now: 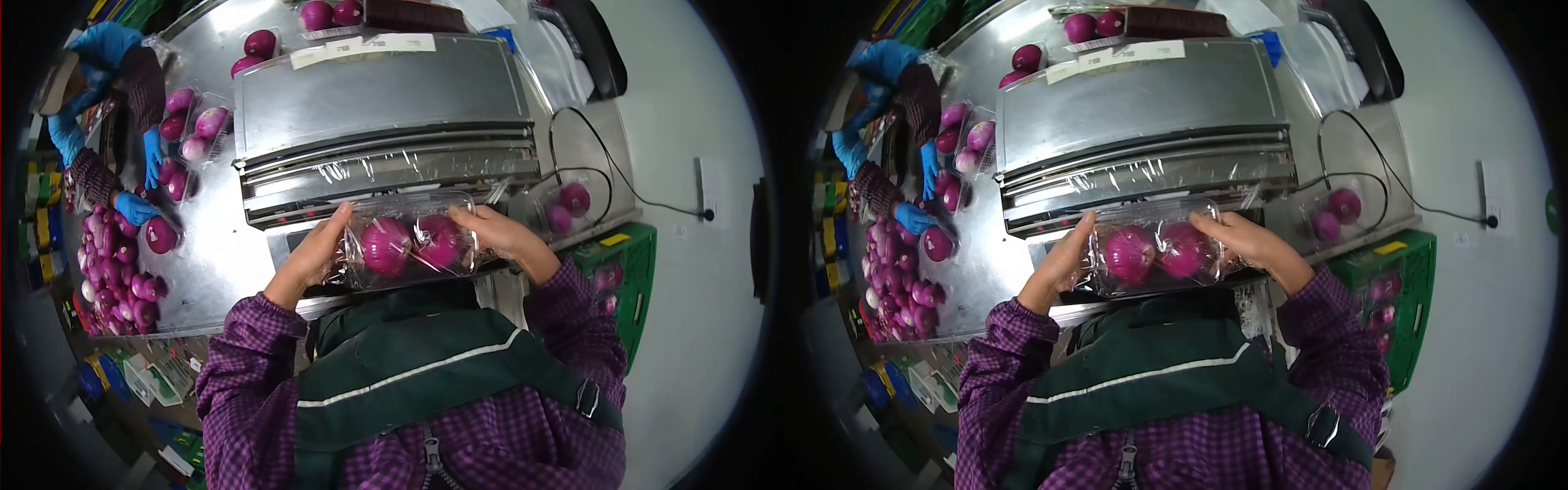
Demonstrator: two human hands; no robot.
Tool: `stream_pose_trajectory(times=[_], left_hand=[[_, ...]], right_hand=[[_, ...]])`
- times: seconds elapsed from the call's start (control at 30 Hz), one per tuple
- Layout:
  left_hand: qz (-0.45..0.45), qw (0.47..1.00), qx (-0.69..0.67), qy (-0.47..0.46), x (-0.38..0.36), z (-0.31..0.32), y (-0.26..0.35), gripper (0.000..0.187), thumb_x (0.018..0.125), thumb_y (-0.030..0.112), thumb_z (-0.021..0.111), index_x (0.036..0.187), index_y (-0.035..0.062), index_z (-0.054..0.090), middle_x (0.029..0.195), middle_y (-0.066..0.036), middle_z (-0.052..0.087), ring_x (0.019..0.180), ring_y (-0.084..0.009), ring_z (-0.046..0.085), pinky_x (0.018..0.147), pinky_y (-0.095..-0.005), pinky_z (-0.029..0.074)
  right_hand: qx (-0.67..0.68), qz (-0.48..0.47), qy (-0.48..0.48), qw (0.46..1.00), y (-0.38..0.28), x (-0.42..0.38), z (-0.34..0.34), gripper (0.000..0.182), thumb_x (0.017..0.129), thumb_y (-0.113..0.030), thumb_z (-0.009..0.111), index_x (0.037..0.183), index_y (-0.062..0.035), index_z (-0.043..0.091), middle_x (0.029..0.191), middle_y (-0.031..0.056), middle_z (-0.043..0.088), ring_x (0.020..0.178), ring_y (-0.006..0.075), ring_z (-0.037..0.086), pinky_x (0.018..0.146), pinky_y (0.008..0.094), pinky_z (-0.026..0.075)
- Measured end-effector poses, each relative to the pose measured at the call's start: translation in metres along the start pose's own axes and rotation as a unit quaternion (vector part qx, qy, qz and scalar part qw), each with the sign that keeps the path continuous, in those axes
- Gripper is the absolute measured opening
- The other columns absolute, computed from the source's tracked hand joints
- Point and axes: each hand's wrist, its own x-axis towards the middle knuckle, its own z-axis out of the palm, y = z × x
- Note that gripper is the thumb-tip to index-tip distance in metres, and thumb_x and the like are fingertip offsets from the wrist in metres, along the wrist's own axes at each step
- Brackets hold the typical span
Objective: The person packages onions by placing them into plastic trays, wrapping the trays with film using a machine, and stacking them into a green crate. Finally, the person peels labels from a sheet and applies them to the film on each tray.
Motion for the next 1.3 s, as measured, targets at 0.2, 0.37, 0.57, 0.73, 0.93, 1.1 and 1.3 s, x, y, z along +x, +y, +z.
stream_pose_trajectory(times=[0.2,0.37,0.57,0.73,0.93,1.1,1.3], left_hand=[[-0.04,0.997,-0.047,-0.043,-0.059,-0.007,-0.064,0.049,0.095,0.041,0.044,0.113,-0.0035,0.054,0.097,-0.01,0.062,0.084,-0.0158,0.062,0.076,-0.029,0.053],[0.071,0.988,-0.1,0.095,-0.084,-0.004,-0.118,0.027,0.096,0.027,0.048,0.101,0.0022,0.059,0.08,-0.004,0.062,0.066,-0.0085,0.056,0.06,-0.0233,0.048],[0.099,0.96,-0.138,0.223,-0.106,0.006,-0.117,0.031,0.097,0.031,0.044,0.078,0.0081,0.053,0.061,0.005,0.041,0.048,-0.0023,0.032,0.043,-0.0179,0.026],[-0.037,0.985,-0.06,0.157,-0.04,-0.02,-0.182,0.027,0.096,0.026,0.046,0.08,0.0061,0.056,0.065,0.003,0.049,0.054,-0.0044,0.043,0.045,-0.0205,0.033],[0.044,0.99,0.124,-0.06,-0.008,0.008,-0.175,0.026,0.09,0.011,0.052,0.112,-0.0032,0.055,0.103,-0.009,0.061,0.091,-0.0167,0.058,0.082,-0.0285,0.047],[0.121,0.968,0.151,-0.157,-0.042,0.037,-0.15,0.027,0.09,0.011,0.053,0.113,-0.0029,0.054,0.107,-0.01,0.059,0.095,-0.0172,0.057,0.085,-0.0283,0.046],[0.032,0.977,0.157,-0.143,-0.052,0.044,-0.124,0.034,0.091,0.017,0.054,0.118,-0.0014,0.049,0.12,-0.013,0.052,0.11,-0.0189,0.051,0.094,-0.0287,0.04]], right_hand=[[-0.06,-0.091,0.002,0.994,0.061,-0.039,0.01,0.033,0.092,-0.029,0.054,0.094,0.0042,0.059,0.083,0.0065,0.061,0.072,0.0128,0.061,0.064,0.0262,0.052],[0.108,-0.104,0.208,0.967,0.092,-0.054,0.035,0.027,0.094,-0.023,0.051,0.085,0.0009,0.059,0.065,-0.0008,0.053,0.057,0.0048,0.05,0.052,0.0195,0.042],[0.171,-0.178,0.363,0.899,0.112,-0.063,0.019,0.026,0.094,-0.021,0.05,0.076,-0.0025,0.056,0.057,-0.0062,0.038,0.048,0.001,0.031,0.043,0.0186,0.024],[-0.016,-0.216,0.276,0.936,0.212,0.007,0.022,0.024,0.092,-0.02,0.052,0.092,0.0014,0.061,0.082,0.0056,0.062,0.068,0.01,0.055,0.056,0.0257,0.043],[0.175,-0.228,0.036,0.957,0.149,-0.009,0.094,0.02,0.089,-0.02,0.054,0.087,-0.0002,0.059,0.086,0.0048,0.06,0.071,0.01,0.054,0.058,0.0255,0.043],[0.1,-0.35,-0.105,0.925,0.173,0.01,0.089,0.018,0.089,-0.019,0.054,0.084,-0.0023,0.056,0.082,0.0017,0.057,0.068,0.0083,0.052,0.057,0.0244,0.043],[0.406,-0.201,-0.236,0.859,0.148,-0.033,0.097,0.027,0.082,-0.024,0.069,0.086,-0.0053,0.05,0.074,-0.0019,0.054,0.063,0.0038,0.051,0.054,0.0158,0.041]])
